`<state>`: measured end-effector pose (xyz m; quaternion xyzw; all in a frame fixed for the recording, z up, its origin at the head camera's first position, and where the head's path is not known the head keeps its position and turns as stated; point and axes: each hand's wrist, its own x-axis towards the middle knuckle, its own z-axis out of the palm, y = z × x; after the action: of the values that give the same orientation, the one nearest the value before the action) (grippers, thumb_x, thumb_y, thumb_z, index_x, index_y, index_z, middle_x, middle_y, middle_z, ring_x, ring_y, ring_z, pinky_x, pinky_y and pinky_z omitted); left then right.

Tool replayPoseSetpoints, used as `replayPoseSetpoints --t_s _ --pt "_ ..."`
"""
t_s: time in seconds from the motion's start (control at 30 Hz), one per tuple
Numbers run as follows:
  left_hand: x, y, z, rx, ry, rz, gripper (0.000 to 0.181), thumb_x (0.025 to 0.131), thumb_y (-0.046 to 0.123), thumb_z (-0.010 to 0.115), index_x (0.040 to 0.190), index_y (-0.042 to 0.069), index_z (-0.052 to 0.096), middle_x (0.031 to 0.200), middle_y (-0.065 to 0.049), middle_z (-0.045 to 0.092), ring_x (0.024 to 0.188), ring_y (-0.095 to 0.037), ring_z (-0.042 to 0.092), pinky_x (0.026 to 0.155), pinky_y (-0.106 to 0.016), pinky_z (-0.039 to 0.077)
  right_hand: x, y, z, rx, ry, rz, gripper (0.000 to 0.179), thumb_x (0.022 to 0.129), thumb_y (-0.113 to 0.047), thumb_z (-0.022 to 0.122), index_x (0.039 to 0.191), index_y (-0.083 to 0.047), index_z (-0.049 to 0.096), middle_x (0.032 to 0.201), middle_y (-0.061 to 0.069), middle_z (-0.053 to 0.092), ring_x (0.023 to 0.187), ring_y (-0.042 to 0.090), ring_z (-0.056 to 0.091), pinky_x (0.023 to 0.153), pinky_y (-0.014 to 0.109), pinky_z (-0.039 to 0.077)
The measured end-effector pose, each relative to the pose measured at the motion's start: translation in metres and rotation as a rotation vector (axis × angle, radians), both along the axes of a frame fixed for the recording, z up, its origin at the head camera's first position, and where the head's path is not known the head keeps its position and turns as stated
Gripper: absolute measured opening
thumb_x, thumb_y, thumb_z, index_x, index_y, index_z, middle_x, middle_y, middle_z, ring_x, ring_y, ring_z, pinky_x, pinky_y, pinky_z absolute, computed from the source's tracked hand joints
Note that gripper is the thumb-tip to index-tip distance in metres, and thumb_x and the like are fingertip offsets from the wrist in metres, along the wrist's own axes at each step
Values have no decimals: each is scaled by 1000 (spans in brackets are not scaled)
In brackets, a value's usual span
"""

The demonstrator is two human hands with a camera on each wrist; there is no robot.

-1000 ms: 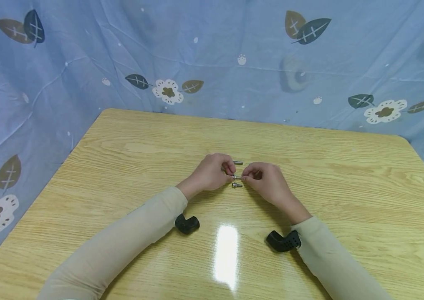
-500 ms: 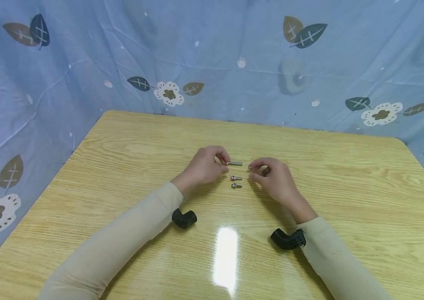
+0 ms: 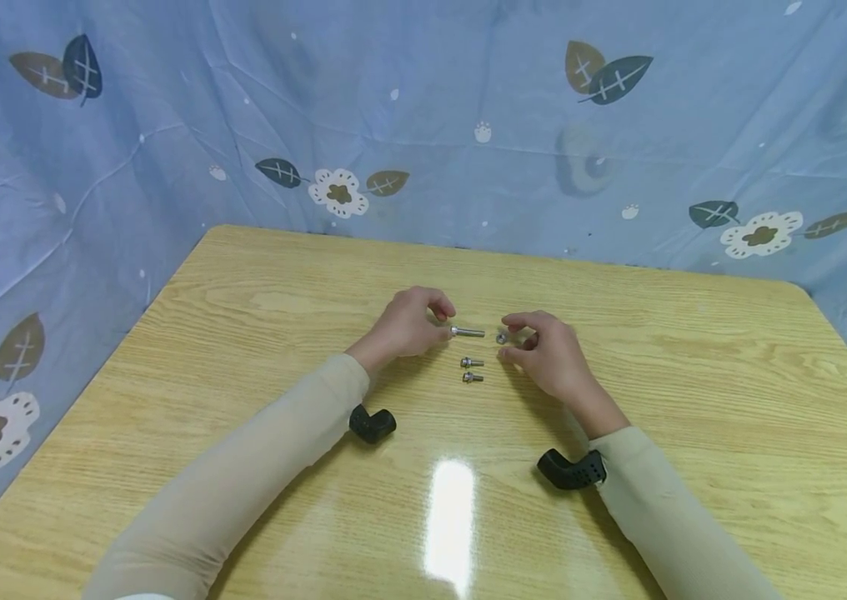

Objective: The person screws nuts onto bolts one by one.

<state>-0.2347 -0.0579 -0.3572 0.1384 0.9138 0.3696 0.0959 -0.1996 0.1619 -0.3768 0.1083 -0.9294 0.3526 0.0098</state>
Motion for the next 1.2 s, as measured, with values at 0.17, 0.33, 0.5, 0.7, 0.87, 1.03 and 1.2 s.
replayPoseSetpoints --t_s 0.17,0.33,0.5,0.7,0.87,1.03,1.2 --pt "-4 2 -2 -10 4 -12 23 85 13 74 107 11 67 100 -3 65 103 -21 57 93 -38 47 -2 -1 -2 10 -14 -10 41 87 -9 71 127 -5 62 116 16 62 80 23 58 67 32 46" --pt "-6 2 -3 -10 3 -22 20 85 11 74 105 10 68 100 -3 65 98 -21 58 90 -38 48 -3 -1 -3 14 -21 -20 37 87 -11 72 123 -5 65 116 17 63 88 27 64 70 35 52" --pt "-7 3 -6 -21 17 -32 17 86 11 73 102 10 68 99 -4 65 95 -20 59 86 -37 49 -5 -2 -4 19 -23 -27 27 88 -12 71 114 -6 69 112 14 67 90 27 65 71 36 53" --pt "-8 3 -6 -31 30 -45 14 86 11 73 100 10 69 98 -3 66 93 -19 60 85 -36 50 -7 -2 -4 13 -18 -25 22 88 -14 71 108 -6 72 103 14 69 87 25 64 69 35 52" --pt "-7 5 -6 -42 29 -52 13 87 11 72 99 11 69 97 -3 66 92 -18 60 84 -35 50 -9 -3 -4 17 -28 -33 19 89 -15 71 106 -7 72 99 12 70 84 23 64 67 32 51" --pt "-7 6 -7 -60 41 -56 11 87 11 72 98 11 69 94 -2 66 88 -18 60 83 -34 50 -10 -3 -6 17 -13 -36 15 88 -14 71 101 -7 73 94 11 70 81 22 64 66 31 50" --pt "-8 8 -8 -77 54 -57 8 86 10 72 94 11 69 90 -2 66 85 -17 59 81 -33 49 -10 -2 -8 12 8 -24 14 88 -15 71 99 -7 73 92 10 71 77 19 64 65 30 50"
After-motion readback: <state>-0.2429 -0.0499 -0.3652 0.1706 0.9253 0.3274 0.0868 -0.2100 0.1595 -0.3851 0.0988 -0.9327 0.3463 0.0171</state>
